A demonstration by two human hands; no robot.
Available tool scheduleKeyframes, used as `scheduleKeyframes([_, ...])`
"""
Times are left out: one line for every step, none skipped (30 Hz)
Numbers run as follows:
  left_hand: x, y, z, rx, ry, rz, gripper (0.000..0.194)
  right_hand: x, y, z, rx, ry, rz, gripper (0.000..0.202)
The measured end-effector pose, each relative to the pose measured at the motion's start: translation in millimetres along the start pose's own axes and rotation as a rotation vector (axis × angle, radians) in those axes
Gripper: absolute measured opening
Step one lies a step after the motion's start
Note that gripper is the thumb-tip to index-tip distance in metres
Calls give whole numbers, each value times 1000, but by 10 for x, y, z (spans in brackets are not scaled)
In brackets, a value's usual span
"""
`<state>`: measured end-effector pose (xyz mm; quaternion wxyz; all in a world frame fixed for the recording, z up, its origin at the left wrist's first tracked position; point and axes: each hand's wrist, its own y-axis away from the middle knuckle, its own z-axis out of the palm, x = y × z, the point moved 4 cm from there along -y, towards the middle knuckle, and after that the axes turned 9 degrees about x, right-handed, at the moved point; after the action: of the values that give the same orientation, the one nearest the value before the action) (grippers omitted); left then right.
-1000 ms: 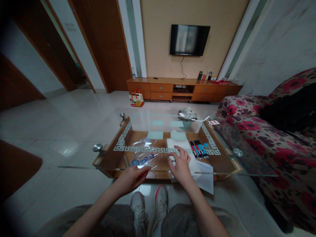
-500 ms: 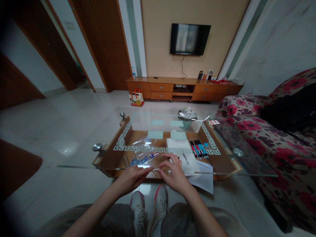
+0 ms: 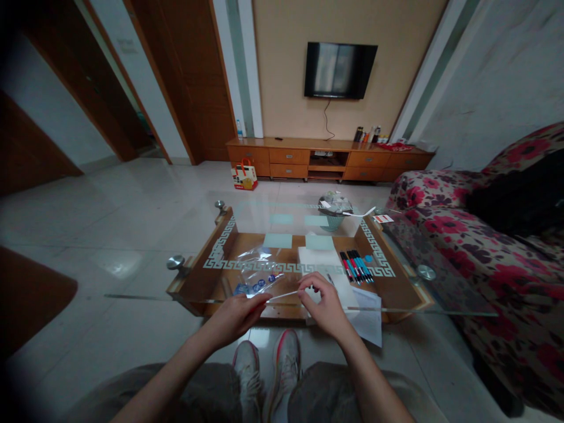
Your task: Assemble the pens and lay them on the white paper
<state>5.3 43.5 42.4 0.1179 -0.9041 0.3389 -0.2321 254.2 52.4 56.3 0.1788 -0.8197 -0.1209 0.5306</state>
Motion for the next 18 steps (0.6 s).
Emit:
scheduleKeyframes([-9,3,-1,1,-13,-10,30,54,-21,-75,2,24,21,10])
scheduleKeyframes([-19,6,2,5,-25,-20,30,118,-40,-154,-2,54,54,10])
scheduleKeyframes([-27,10,7,9,-34,-29,30,184,-58,-239,3,80,89,11])
scheduleKeyframes([-34,13,16,13,-38,-37,30,249,-71,-314,-3,101,123,12])
scheduleKeyframes([-39,16,26,15,-38,-44,29,306,-80,-376,-17,123,146,12])
scheduleKeyframes([-42,17,37,17,-35,-50,29,353,-85,-425,-26,150,156,13])
scheduleKeyframes([-43,18,48,17,-28,-55,29,392,-87,-460,-30,182,163,13])
scheduleKeyframes([-44,18,56,17,-17,-60,30,425,-86,-480,-33,209,167,14])
scheduleKeyframes([-44,18,61,17,-3,-64,29,453,-82,-484,-38,233,169,14])
scheduleKeyframes([-44,17,64,16,11,-68,29,478,-75,-477,-47,254,168,14])
scheduleKeyframes([-43,16,63,16,25,-68,27,503,-66,-462,-63,273,163,14])
scheduleKeyframes([-41,14,61,14,37,-65,25,528,-55,-444,-82,297,154,14])
scheduleKeyframes([-37,12,56,14,48,-58,24,556,-42,-426,-102,326,141,13])
scheduleKeyframes([-32,9,51,13,59,-48,23,585,-28,-413,-120,361,128,12])
scheduleKeyframes([-26,7,46,14,70,-37,22,617,-13,-407,-132,400,117,12])
scheduleKeyframes([-20,4,40,16,80,-26,23,650,2,-405,-139,438,110,12])
scheduleKeyframes([-14,1,35,21,90,-16,23,681,15,-407,-142,473,106,12])
scheduleKeyframes([-9,-1,31,23,97,-8,24,708,27,-410,-142,503,103,12])
